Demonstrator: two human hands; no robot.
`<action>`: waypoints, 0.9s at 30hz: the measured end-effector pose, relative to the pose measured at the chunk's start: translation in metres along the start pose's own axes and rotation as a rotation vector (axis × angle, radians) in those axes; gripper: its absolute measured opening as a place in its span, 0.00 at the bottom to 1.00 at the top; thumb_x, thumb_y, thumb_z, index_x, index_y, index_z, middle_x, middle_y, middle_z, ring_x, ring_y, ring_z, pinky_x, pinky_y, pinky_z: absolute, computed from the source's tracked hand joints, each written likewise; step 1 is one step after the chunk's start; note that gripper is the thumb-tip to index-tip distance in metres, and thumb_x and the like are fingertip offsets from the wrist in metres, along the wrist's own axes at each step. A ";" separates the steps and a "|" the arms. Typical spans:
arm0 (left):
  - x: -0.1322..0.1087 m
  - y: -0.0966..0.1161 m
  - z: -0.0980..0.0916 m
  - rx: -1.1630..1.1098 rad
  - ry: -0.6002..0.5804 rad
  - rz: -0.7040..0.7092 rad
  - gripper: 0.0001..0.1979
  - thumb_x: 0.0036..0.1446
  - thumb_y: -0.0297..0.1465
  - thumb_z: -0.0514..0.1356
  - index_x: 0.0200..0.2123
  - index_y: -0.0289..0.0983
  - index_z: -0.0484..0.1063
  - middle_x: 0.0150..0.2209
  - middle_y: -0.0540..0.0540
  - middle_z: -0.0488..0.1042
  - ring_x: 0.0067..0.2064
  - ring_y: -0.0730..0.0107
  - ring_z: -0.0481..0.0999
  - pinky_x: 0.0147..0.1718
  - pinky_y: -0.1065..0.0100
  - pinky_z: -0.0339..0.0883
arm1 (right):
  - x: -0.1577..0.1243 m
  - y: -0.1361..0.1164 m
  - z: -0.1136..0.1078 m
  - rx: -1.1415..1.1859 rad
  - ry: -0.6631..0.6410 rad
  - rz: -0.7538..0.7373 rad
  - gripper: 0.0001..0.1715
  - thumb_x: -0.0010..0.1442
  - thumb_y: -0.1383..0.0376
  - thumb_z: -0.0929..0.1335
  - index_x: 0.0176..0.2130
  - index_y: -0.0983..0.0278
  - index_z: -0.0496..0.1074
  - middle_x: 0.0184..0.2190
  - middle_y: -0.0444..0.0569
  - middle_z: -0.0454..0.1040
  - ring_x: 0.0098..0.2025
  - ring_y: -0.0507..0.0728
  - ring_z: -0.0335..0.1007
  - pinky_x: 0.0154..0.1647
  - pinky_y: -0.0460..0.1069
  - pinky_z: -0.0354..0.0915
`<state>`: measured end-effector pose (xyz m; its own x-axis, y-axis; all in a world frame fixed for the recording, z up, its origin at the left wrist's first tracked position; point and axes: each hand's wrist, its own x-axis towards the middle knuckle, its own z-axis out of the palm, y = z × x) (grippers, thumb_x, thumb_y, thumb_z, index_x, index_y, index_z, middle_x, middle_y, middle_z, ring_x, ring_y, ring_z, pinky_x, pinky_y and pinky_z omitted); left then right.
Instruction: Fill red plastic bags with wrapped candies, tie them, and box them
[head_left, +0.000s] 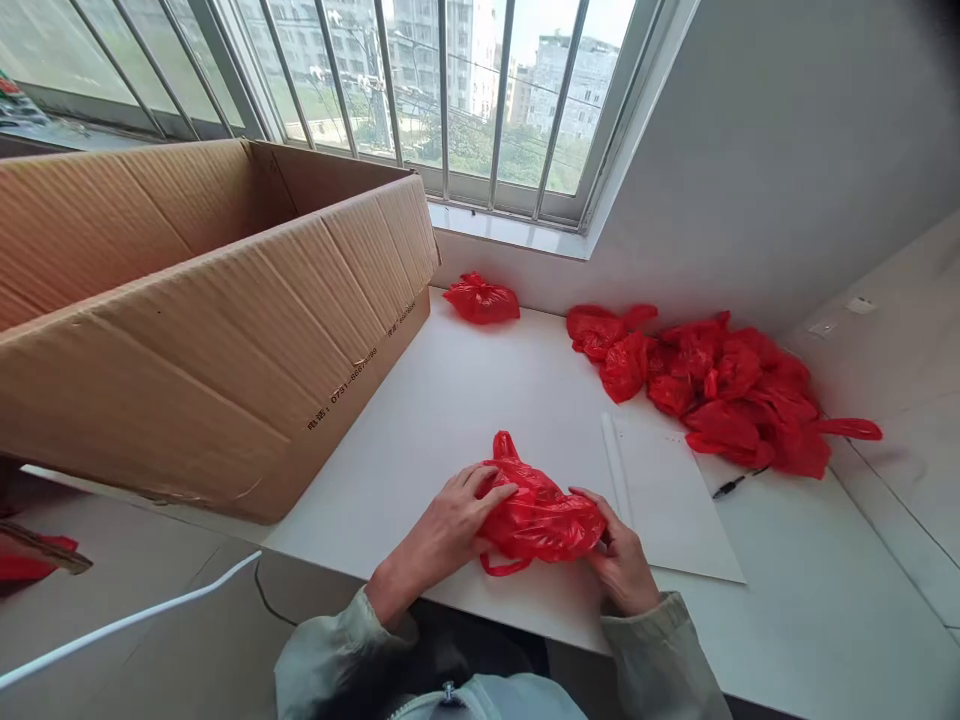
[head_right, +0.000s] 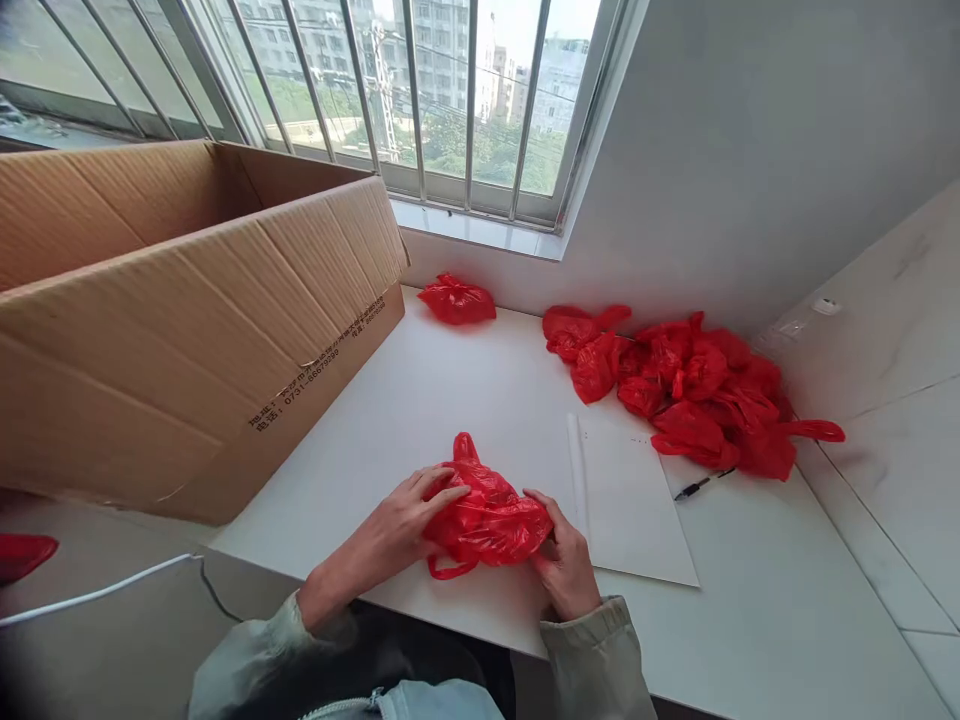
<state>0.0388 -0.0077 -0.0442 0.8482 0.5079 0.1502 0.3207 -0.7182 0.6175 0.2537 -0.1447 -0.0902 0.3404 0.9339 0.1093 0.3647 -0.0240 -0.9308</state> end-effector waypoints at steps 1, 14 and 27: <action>0.001 -0.002 0.001 -0.082 0.024 -0.025 0.25 0.51 0.22 0.60 0.53 0.44 0.66 0.57 0.42 0.64 0.59 0.53 0.62 0.55 0.49 0.61 | 0.004 -0.004 0.002 0.034 -0.007 -0.015 0.20 0.56 0.60 0.68 0.48 0.62 0.70 0.43 0.50 0.74 0.44 0.57 0.72 0.45 0.49 0.69; -0.016 0.013 0.012 -0.381 0.102 -0.299 0.15 0.63 0.31 0.47 0.47 0.35 0.69 0.33 0.48 0.74 0.33 0.67 0.73 0.32 0.69 0.68 | 0.098 -0.106 0.023 -0.474 0.023 -0.014 0.07 0.54 0.61 0.68 0.34 0.62 0.73 0.23 0.42 0.71 0.23 0.51 0.63 0.26 0.46 0.58; -0.004 0.031 0.007 0.179 0.190 -0.306 0.12 0.57 0.35 0.61 0.43 0.38 0.67 0.43 0.44 0.72 0.44 0.58 0.70 0.42 0.58 0.68 | 0.056 -0.050 0.023 -0.459 -0.040 -0.406 0.26 0.62 0.74 0.58 0.55 0.57 0.68 0.53 0.53 0.66 0.52 0.57 0.65 0.49 0.54 0.69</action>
<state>0.0485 -0.0358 -0.0310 0.6146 0.7780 0.1302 0.6289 -0.5829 0.5145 0.2347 -0.0829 -0.0451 0.0667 0.9131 0.4023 0.7976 0.1935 -0.5713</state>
